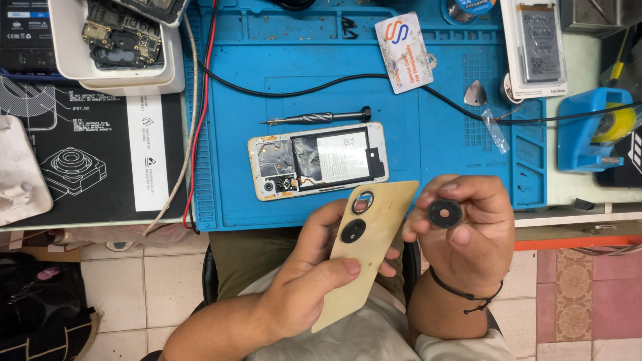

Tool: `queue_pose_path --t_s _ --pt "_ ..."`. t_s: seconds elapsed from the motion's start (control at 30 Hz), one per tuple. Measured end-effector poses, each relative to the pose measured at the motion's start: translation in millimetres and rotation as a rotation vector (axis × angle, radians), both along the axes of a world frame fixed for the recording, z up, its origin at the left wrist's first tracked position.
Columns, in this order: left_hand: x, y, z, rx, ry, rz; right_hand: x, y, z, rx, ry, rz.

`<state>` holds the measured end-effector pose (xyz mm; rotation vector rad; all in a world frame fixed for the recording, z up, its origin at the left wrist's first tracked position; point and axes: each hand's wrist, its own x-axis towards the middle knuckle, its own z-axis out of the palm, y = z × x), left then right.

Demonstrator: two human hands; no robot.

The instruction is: The person repairs a disassembled smartphone on a blue repair mat. They use a blue electric screwdriver on the phone body, handle the back cover and a camera lens ring, apply adhesive from a tube onto a small ring part, press the ring onto the cover, and pry at the phone internals with a spudger.

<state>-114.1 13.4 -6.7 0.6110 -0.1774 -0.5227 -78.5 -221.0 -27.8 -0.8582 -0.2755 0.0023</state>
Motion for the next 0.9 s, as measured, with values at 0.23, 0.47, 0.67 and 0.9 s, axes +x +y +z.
queue_pose_path --t_s 0.23,0.47,0.67,0.9 --pt "7.9 9.8 7.2 0.035 0.212 0.075 5.1 -10.3 20.6 -0.644 0.200 -0.260" --pt "11.9 42.3 3.4 0.386 0.347 0.367 23.5 -32.9 38.9 -1.425 0.004 -0.261" --pt "21.0 84.5 18.0 0.720 0.235 0.666 22.4 -41.5 39.6 -1.531 -0.050 -0.289" --pt "43.6 122.5 20.5 1.086 0.185 0.557 20.6 -47.7 33.3 -1.532 -0.021 -0.289"
